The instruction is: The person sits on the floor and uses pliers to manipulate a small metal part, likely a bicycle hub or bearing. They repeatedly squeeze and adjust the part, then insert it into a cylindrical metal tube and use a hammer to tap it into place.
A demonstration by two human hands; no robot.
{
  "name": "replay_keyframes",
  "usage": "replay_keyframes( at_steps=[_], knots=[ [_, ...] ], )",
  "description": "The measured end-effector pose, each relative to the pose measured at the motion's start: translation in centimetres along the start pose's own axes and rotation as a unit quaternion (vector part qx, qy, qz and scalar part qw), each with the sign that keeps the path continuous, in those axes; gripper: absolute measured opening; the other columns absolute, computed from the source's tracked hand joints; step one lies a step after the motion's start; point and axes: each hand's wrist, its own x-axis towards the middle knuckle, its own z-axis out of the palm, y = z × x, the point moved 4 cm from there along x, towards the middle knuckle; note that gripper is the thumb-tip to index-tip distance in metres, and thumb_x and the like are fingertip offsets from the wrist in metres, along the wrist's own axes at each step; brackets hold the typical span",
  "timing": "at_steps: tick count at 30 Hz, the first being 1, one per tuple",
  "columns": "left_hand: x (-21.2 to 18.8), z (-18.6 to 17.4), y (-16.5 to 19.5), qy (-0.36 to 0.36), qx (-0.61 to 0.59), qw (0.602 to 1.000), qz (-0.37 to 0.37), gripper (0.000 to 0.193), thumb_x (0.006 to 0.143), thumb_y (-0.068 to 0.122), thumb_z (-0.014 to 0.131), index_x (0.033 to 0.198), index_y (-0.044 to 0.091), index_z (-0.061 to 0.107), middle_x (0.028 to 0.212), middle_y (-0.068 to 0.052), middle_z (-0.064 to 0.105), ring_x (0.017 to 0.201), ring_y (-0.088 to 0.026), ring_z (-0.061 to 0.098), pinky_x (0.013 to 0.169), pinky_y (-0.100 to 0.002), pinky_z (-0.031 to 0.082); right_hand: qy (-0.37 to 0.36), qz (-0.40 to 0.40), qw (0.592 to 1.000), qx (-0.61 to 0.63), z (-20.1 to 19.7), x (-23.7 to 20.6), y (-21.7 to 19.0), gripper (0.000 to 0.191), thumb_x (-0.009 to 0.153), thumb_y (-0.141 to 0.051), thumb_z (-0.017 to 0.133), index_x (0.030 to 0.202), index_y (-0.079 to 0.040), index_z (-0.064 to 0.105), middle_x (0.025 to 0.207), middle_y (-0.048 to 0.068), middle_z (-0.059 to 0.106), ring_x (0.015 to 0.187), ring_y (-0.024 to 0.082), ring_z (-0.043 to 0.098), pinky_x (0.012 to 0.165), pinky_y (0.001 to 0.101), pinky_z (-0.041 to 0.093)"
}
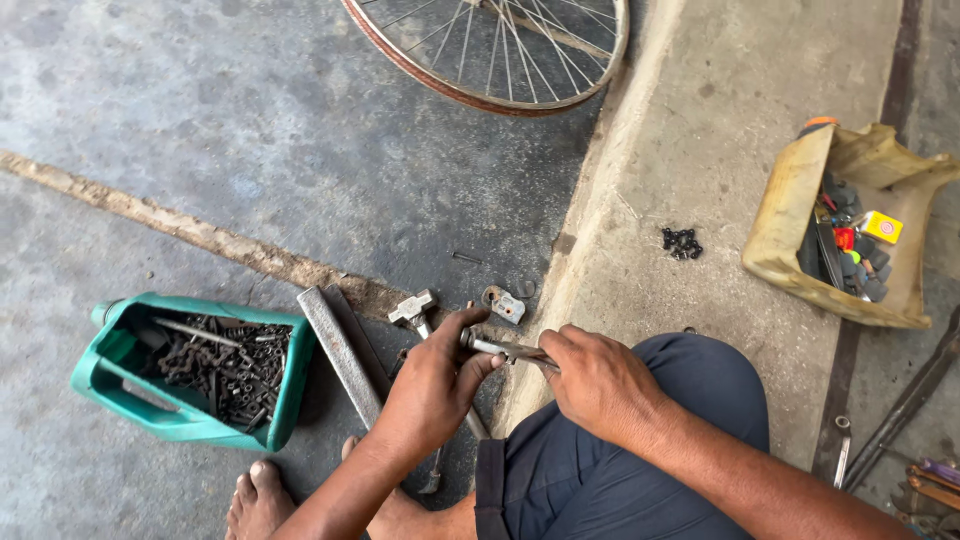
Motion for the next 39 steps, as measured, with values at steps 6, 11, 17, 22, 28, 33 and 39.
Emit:
replay_keyframes(
  at_steps=[6, 11, 17, 22, 28, 33, 39],
  knots=[
    [-0.4, -0.8, -1.2, 0.002, 0.073, 0.996, 0.045, 0.038, 0.101, 0.021, 0.058, 0.133, 0.001, 0.05, 0.086, -0.02, 0.073, 0.086, -0.039, 0.073, 0.074, -0.047, 0.055, -0.032, 0.012, 0.999, 0.026, 0.9, 0.9, -0.9, 0.014, 0.093, -0.014, 0.065, 0.102, -0.003, 0.061, 0.08, 0.015, 0.067, 0.075, 0.033, 0.071, 0.069, 0.0474, 0.056],
    [-0.2, -1.5, -4.3, -0.031, 0.154, 0.987, -0.038, 0.028, 0.106, 0.025, 0.059, 0.117, 0.001, 0.051, 0.082, -0.021, 0.07, 0.086, -0.039, 0.072, 0.075, -0.048, 0.056, -0.073, 0.017, 0.997, 0.0, 2.5, 2.1, -2.5, 0.011, 0.094, -0.012, 0.062, 0.099, -0.002, 0.06, 0.076, 0.015, 0.067, 0.073, 0.033, 0.071, 0.068, 0.0475, 0.055],
    [0.2, -3.4, -6.4, -0.045, -0.161, 0.986, -0.018, 0.032, 0.096, 0.034, 0.064, 0.116, 0.009, 0.06, 0.088, -0.01, 0.073, 0.083, -0.027, 0.073, 0.072, -0.04, 0.06, -0.073, 0.034, 0.996, 0.047, 2.9, 3.5, -4.6, 0.015, 0.098, -0.018, 0.06, 0.104, -0.004, 0.062, 0.072, 0.016, 0.067, 0.064, 0.031, 0.071, 0.062, 0.0482, 0.055],
    [0.0, -4.0, -6.4, -0.055, 0.12, 0.991, 0.017, 0.04, 0.101, 0.043, 0.06, 0.103, 0.003, 0.055, 0.079, -0.016, 0.068, 0.081, -0.034, 0.072, 0.072, -0.048, 0.056, -0.076, 0.03, 0.996, 0.027, 2.9, 3.6, -4.9, 0.019, 0.099, -0.021, 0.059, 0.107, -0.004, 0.063, 0.072, 0.017, 0.067, 0.066, 0.032, 0.071, 0.063, 0.048, 0.056],
    [-0.3, -3.4, -5.9, -0.02, 0.219, 0.974, 0.052, 0.038, 0.101, 0.039, 0.061, 0.098, 0.002, 0.052, 0.075, -0.02, 0.066, 0.077, -0.041, 0.07, 0.067, -0.054, 0.055, -0.119, 0.063, 0.991, 0.004, 3.2, 3.0, -3.9, 0.019, 0.101, -0.023, 0.056, 0.106, -0.005, 0.062, 0.071, 0.017, 0.068, 0.068, 0.033, 0.072, 0.065, 0.0481, 0.056],
    [-0.6, -2.4, -5.6, 0.011, 0.251, 0.967, 0.041, 0.027, 0.096, 0.026, 0.063, 0.096, 0.001, 0.054, 0.075, -0.019, 0.066, 0.072, -0.04, 0.071, 0.065, -0.051, 0.058, -0.104, 0.029, 0.994, 0.011, 2.8, 2.1, -4.0, 0.017, 0.099, -0.018, 0.058, 0.104, -0.003, 0.063, 0.069, 0.018, 0.068, 0.065, 0.034, 0.071, 0.063, 0.0478, 0.056],
    [-1.5, -2.0, -5.1, 0.028, 0.277, 0.96, 0.023, 0.032, 0.095, 0.032, 0.062, 0.09, 0.001, 0.057, 0.075, -0.019, 0.069, 0.069, -0.038, 0.071, 0.064, -0.05, 0.058, -0.122, 0.048, 0.991, 0.004, 3.3, 1.4, -4.2, 0.02, 0.099, -0.018, 0.058, 0.111, -0.003, 0.062, 0.068, 0.019, 0.068, 0.064, 0.033, 0.072, 0.063, 0.046, 0.058]
  ],
)
